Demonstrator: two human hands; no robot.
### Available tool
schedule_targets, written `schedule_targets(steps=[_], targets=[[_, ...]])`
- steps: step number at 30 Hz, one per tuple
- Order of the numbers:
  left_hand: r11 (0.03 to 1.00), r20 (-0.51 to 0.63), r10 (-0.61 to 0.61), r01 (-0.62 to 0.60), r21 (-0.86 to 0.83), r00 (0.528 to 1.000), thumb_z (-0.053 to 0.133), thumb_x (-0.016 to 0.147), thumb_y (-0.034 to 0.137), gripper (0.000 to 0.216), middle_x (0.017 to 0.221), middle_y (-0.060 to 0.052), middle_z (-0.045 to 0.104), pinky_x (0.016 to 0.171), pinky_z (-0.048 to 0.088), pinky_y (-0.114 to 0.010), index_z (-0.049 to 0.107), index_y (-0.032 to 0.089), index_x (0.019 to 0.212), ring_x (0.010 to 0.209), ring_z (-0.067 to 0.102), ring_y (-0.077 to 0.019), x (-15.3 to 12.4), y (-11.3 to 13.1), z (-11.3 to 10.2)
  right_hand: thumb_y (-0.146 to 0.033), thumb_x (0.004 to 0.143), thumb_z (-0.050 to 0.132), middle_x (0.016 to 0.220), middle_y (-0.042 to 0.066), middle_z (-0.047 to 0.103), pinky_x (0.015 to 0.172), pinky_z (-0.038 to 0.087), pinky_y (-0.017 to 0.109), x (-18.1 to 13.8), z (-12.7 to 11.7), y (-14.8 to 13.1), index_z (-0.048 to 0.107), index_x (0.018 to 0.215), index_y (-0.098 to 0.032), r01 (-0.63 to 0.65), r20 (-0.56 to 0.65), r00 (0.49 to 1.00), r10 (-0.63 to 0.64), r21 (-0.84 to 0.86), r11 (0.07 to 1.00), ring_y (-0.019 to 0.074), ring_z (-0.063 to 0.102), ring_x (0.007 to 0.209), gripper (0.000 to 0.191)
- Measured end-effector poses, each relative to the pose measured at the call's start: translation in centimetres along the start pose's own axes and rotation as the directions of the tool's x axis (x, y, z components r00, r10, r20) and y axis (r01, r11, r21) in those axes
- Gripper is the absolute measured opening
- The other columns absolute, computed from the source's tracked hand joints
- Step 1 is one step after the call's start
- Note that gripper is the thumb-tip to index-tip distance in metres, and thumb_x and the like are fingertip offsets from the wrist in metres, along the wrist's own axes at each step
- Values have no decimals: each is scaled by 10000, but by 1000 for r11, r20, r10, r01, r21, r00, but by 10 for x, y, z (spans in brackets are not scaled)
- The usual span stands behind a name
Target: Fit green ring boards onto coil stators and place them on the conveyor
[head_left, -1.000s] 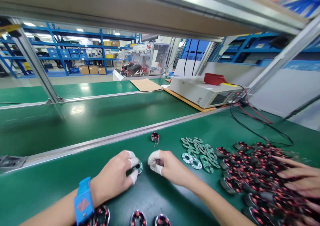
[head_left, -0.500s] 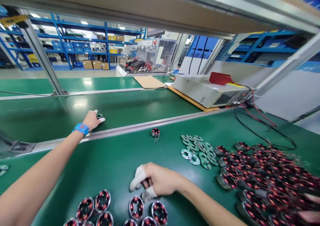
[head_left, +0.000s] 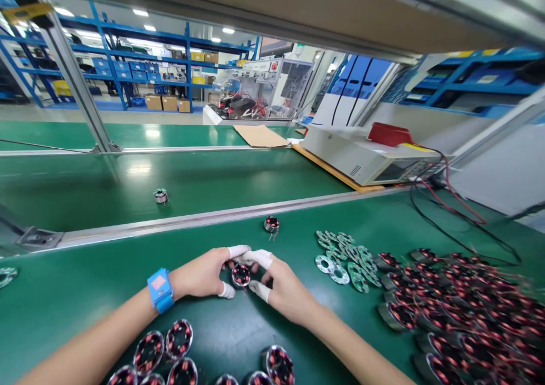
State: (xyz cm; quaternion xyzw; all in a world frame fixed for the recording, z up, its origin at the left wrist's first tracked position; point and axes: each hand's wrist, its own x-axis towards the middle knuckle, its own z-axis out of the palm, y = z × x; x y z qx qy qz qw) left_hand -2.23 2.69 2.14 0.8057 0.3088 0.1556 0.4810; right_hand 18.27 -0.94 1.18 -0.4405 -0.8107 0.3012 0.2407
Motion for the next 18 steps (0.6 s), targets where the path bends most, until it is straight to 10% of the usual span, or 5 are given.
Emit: schedule_targets(steps=[4,9,18], targets=[[999,-22,42,-42,-7,999,660,618,93,692,1152,-30,614,898,430,-311,483,223,1275,1013,563,-207,5,-4,3,-152,777,582,1051,85,607,690,501,310,-4,8,-6,543,1176,-226,223,-63,964,-258,-334,916,201,556,866,407],[993,-54,97,-93,79,994,666,646,102,402,970,-25,656,808,437,-249,648,191,1038,887,584,-177,8,-6,4,-129,935,312,792,89,666,572,460,296,-8,6,-12,642,980,-154,508,12,797,-603,-553,660,194,577,737,334],[991,-90,78,-68,114,993,610,647,73,184,788,23,631,665,401,-199,644,172,798,742,560,-135,5,1,9,-150,885,414,692,54,669,449,426,268,-19,22,-25,660,898,-141,542,265,835,-482,-545,640,178,579,607,246]])
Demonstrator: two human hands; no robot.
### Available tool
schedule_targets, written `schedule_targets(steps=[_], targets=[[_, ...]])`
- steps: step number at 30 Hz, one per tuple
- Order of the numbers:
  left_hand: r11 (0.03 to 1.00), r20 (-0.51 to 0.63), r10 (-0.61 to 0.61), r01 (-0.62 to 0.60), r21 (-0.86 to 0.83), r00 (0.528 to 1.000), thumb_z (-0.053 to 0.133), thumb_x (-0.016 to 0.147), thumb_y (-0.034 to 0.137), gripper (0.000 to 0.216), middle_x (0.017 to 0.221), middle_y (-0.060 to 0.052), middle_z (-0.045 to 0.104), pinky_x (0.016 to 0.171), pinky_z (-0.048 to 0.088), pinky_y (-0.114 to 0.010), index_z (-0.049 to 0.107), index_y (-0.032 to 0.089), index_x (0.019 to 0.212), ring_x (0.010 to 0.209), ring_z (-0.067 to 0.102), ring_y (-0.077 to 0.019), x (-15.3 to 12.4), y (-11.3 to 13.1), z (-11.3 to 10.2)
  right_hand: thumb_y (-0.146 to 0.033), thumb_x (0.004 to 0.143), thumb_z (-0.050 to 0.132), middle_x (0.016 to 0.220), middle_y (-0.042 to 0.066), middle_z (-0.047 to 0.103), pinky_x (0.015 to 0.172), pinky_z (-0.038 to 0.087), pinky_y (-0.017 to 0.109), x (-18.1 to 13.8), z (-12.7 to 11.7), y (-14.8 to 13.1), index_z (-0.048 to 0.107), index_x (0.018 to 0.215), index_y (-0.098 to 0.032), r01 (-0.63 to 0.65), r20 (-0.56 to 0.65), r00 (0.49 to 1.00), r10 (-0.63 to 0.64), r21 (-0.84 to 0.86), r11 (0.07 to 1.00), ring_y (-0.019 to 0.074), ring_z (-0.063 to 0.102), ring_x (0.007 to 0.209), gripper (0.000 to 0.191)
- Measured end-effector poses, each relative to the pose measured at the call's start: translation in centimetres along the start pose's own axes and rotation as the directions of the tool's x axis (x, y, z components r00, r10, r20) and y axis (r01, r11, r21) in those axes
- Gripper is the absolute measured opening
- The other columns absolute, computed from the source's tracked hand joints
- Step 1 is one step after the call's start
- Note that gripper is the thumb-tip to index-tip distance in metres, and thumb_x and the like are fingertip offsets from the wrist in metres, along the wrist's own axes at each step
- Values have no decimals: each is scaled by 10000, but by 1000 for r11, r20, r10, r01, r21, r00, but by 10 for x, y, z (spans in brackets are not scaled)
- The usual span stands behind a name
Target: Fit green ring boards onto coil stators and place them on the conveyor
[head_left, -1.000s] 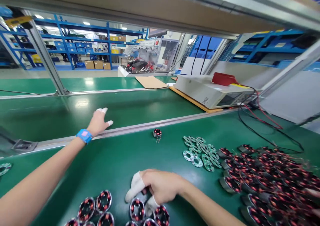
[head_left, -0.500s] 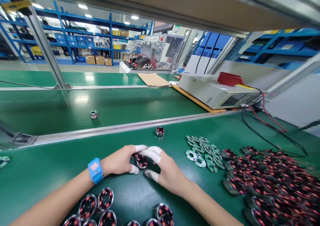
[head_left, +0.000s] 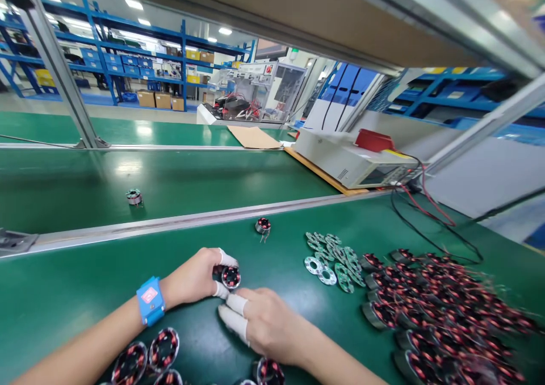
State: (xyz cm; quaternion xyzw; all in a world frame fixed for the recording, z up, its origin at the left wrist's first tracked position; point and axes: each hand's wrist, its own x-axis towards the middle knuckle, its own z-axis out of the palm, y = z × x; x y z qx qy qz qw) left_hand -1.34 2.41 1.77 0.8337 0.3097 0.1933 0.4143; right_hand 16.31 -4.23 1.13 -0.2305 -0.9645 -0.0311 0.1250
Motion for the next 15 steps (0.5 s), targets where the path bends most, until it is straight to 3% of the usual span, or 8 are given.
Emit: schedule_targets(steps=[2,4,5,6,7,8,11,15], targets=[[999,-28,-33,32,-19,999,631,646,105,184,803,23,631,668,406,-202,647,174,816,745,564,-139,-1,-3,3,-207,884,412,768,50,695,541,484,254,-8,-7,9,651,976,-160,-92,-25,995,96,115,989,162,614,653,261],[997,-46,-68,67,-26,997,651,641,133,221,832,20,636,686,413,-213,655,181,857,762,570,-149,-2,-7,5,-237,885,396,896,48,709,714,508,248,-20,-22,35,640,1034,-185,-393,-49,914,403,143,908,153,645,807,291],[997,-48,-80,78,-25,996,659,635,142,244,850,18,639,700,416,-221,659,184,876,777,572,-156,-1,-9,5,-228,884,392,960,54,704,797,493,261,-29,-31,53,636,1056,-191,-613,-61,783,619,96,785,158,639,896,301],[996,-47,-88,86,-25,995,666,629,147,266,871,15,641,715,418,-227,662,187,892,795,574,-163,-1,-11,6,-215,887,381,1015,48,692,845,475,273,-37,-40,73,624,1086,-213,-830,-57,556,829,12,558,158,624,957,314],[995,-43,-95,94,-27,995,670,623,150,283,892,11,643,731,419,-234,665,188,904,813,575,-171,0,-12,6,-194,877,386,1057,84,676,857,468,317,-46,-49,94,613,1118,-187,-887,-53,462,885,-31,461,189,617,985,331],[994,-38,-102,101,-29,994,673,620,154,294,911,7,644,746,420,-239,667,187,911,830,576,-177,1,-13,6,-173,841,432,1059,127,670,857,461,368,-54,-56,114,626,1101,-150,-914,-48,405,913,-60,402,234,613,991,325],[991,-20,-130,129,-35,991,683,602,162,349,931,-1,643,767,427,-249,665,186,950,852,579,-189,1,-11,6,-96,633,627,929,157,694,826,451,423,-70,-64,152,714,846,-131,-943,27,316,948,-98,317,325,604,966,233],[982,45,-167,171,-80,985,673,600,168,431,970,-8,645,761,455,-255,643,192,1028,855,595,-194,-2,-7,-1,-11,546,622,831,115,694,839,420,405,-74,-61,149,704,646,-164,-960,55,276,960,-31,278,314,596,939,200]])
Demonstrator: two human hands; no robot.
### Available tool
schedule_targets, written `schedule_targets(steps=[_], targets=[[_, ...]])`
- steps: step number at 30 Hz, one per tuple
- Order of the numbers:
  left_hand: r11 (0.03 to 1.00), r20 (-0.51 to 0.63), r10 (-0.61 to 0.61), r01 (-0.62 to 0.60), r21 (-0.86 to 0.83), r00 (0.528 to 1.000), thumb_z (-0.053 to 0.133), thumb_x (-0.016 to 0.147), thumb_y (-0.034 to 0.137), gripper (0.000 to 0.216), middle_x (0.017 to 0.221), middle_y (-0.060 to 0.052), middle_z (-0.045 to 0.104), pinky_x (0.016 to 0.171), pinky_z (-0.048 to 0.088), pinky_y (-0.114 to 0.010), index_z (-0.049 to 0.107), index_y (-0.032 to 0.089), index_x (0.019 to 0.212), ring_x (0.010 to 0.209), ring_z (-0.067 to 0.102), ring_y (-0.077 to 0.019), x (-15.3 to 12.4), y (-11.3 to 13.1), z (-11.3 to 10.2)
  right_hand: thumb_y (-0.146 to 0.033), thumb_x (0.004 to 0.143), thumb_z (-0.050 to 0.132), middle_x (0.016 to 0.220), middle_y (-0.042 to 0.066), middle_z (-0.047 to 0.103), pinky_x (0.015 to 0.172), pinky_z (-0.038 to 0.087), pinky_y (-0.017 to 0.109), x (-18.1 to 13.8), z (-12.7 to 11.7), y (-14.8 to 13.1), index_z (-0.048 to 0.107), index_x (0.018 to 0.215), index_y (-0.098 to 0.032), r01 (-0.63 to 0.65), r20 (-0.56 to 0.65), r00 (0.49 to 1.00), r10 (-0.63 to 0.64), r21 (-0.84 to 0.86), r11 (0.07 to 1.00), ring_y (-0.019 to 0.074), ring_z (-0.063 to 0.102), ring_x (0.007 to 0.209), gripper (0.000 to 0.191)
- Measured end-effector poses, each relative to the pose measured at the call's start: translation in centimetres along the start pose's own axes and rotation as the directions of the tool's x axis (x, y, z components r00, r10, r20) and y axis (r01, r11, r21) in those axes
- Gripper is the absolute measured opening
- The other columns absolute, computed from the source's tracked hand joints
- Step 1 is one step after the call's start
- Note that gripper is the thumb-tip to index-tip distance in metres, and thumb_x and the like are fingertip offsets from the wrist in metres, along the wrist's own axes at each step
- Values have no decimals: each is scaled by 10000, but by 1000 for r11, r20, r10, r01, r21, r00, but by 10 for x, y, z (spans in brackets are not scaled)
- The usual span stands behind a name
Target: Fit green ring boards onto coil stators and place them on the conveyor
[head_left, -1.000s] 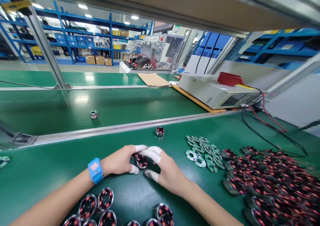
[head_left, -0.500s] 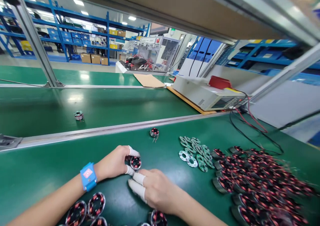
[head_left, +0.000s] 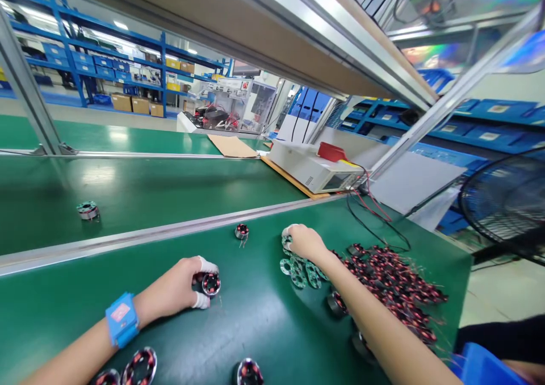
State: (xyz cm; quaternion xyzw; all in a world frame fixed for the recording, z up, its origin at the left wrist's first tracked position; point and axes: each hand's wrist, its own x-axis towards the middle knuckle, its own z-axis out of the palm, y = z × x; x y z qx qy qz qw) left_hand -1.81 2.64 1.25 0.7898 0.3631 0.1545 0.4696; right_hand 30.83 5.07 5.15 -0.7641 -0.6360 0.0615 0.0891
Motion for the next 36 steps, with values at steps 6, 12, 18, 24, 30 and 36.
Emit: schedule_targets(steps=[6,12,18,24,30,36], targets=[[999,-90,26,-23,35,996,550,635,70,539,1192,-39,581,912,432,-308,564,207,1156,1028,558,-205,-3,13,-20,-325,716,608,908,87,667,712,465,347,-28,1,-39,674,998,-172,26,-48,999,-9,368,929,238,596,825,327],[915,-411,350,-212,344,842,569,796,257,215,963,-71,616,801,476,-330,601,172,991,884,567,-203,-2,24,-5,-473,722,578,889,79,678,594,504,270,-64,23,-121,626,988,-162,-147,200,971,-133,934,326,163,632,710,412],[849,-447,456,-225,478,770,400,865,193,237,749,-59,588,642,440,-290,615,149,777,702,530,-177,-6,27,-6,-466,718,626,773,49,648,563,484,238,-81,28,-147,666,867,-152,-210,268,925,-270,951,226,139,593,670,350],[992,-389,47,-90,-91,920,468,762,229,184,602,11,543,562,378,-231,541,154,611,598,489,-130,2,39,-17,-330,667,704,932,72,611,612,525,288,-75,25,-131,635,1078,-202,368,-160,914,-372,712,598,166,555,732,436],[999,-320,38,-39,5,947,474,776,352,249,637,-2,529,594,386,-257,535,162,626,644,489,-154,4,30,-5,-329,710,662,943,103,624,582,523,308,-73,29,-113,651,1040,-188,472,-188,879,-438,471,745,198,576,744,359],[866,-216,73,46,498,974,725,584,425,339,778,-48,570,674,419,-322,612,164,767,790,508,-236,0,13,10,-371,716,647,824,57,599,587,523,285,-74,42,-96,655,970,-168,253,65,920,-386,654,713,168,578,688,325]])
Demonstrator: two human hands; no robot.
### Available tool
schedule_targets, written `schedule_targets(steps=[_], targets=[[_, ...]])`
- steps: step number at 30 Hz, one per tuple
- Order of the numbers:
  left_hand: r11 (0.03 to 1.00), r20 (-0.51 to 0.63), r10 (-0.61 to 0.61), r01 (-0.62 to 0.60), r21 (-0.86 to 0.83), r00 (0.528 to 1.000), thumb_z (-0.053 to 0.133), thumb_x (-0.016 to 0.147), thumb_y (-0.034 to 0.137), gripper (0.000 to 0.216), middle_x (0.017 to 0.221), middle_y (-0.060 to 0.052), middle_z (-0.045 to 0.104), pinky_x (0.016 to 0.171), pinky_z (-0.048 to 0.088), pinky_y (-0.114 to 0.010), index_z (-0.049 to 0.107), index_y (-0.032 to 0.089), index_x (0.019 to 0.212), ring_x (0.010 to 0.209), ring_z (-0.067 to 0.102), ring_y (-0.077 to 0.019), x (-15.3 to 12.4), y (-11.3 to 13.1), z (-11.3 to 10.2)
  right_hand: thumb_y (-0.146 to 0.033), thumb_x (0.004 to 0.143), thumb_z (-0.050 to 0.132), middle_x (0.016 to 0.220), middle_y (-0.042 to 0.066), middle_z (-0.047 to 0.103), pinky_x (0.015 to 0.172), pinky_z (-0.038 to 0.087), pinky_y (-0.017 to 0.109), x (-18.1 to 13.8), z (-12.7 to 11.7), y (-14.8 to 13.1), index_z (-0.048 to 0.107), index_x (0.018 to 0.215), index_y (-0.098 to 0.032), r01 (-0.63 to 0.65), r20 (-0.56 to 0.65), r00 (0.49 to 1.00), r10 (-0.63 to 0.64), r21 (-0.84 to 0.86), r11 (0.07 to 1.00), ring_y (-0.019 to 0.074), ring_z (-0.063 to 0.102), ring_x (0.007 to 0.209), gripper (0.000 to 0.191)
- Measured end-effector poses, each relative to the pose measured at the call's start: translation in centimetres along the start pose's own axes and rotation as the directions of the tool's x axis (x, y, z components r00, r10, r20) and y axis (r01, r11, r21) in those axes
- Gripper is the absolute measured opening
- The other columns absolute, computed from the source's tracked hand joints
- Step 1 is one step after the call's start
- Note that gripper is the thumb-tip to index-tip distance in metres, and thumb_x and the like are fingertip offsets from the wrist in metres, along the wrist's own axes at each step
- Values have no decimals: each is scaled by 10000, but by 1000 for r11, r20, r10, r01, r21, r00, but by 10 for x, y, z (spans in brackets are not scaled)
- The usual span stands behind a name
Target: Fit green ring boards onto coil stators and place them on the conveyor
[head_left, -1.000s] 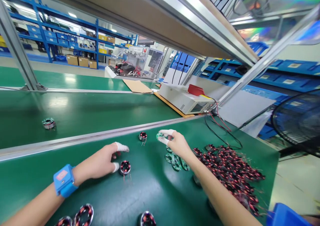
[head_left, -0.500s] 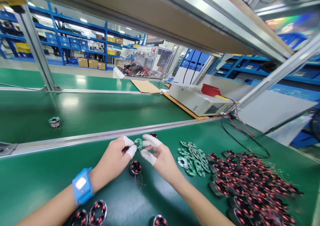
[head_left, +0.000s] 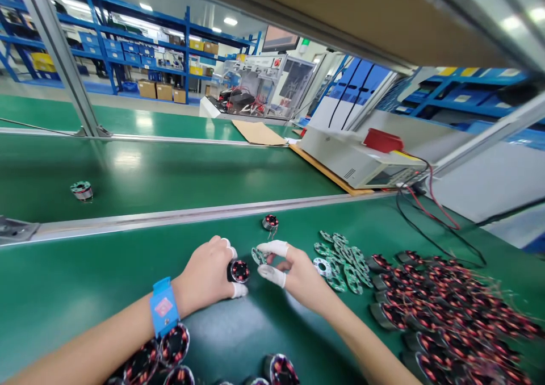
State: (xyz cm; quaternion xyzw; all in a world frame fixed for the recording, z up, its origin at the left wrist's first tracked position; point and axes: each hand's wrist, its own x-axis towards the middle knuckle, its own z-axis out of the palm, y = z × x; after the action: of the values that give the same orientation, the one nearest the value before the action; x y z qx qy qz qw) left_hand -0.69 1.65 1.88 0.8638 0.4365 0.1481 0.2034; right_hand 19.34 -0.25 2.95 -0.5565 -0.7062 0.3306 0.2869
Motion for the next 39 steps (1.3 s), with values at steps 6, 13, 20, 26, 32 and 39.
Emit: schedule_targets(steps=[6,13,20,26,32,39], targets=[[999,17,22,-21,-37,1000,710,643,369,259,797,-34,571,671,416,-286,597,167,758,797,514,-208,0,-5,5,-261,720,647,952,96,606,618,512,285,-3,18,-8,634,1055,-169,133,134,984,-119,-104,986,197,568,791,347],[1000,-10,-10,10,-17,1000,707,666,379,253,744,-41,570,638,403,-294,577,162,662,741,513,-206,0,-4,7,-219,776,598,1039,124,625,751,483,349,-7,23,-10,622,1108,-185,219,138,974,-181,-359,907,240,566,894,334],[1000,1,-23,23,-16,1000,705,661,296,190,725,-40,571,639,405,-287,575,160,636,729,521,-200,0,-2,6,-173,752,590,1028,116,624,772,457,331,-6,22,-16,617,1079,-159,184,160,978,-135,-347,920,233,569,894,329],[999,9,-44,43,7,999,677,658,231,121,762,-47,585,676,420,-300,589,151,684,763,539,-209,0,-1,9,-140,711,601,836,30,620,637,411,240,3,18,-26,638,917,-190,262,220,954,-205,-267,928,163,540,716,215],[998,49,-44,46,-48,998,692,649,274,206,840,-60,589,726,453,-330,613,148,791,820,548,-228,-5,2,-7,-154,690,625,805,21,621,606,412,224,6,17,-25,658,923,-184,241,217,957,-195,-209,948,151,537,687,237],[936,122,282,-301,185,952,393,789,-10,244,885,-71,588,708,483,-290,573,146,842,782,553,-180,-17,10,-7,-163,690,654,992,59,629,693,493,269,2,23,3,594,1110,-168,151,209,963,-171,109,983,157,587,767,424]])
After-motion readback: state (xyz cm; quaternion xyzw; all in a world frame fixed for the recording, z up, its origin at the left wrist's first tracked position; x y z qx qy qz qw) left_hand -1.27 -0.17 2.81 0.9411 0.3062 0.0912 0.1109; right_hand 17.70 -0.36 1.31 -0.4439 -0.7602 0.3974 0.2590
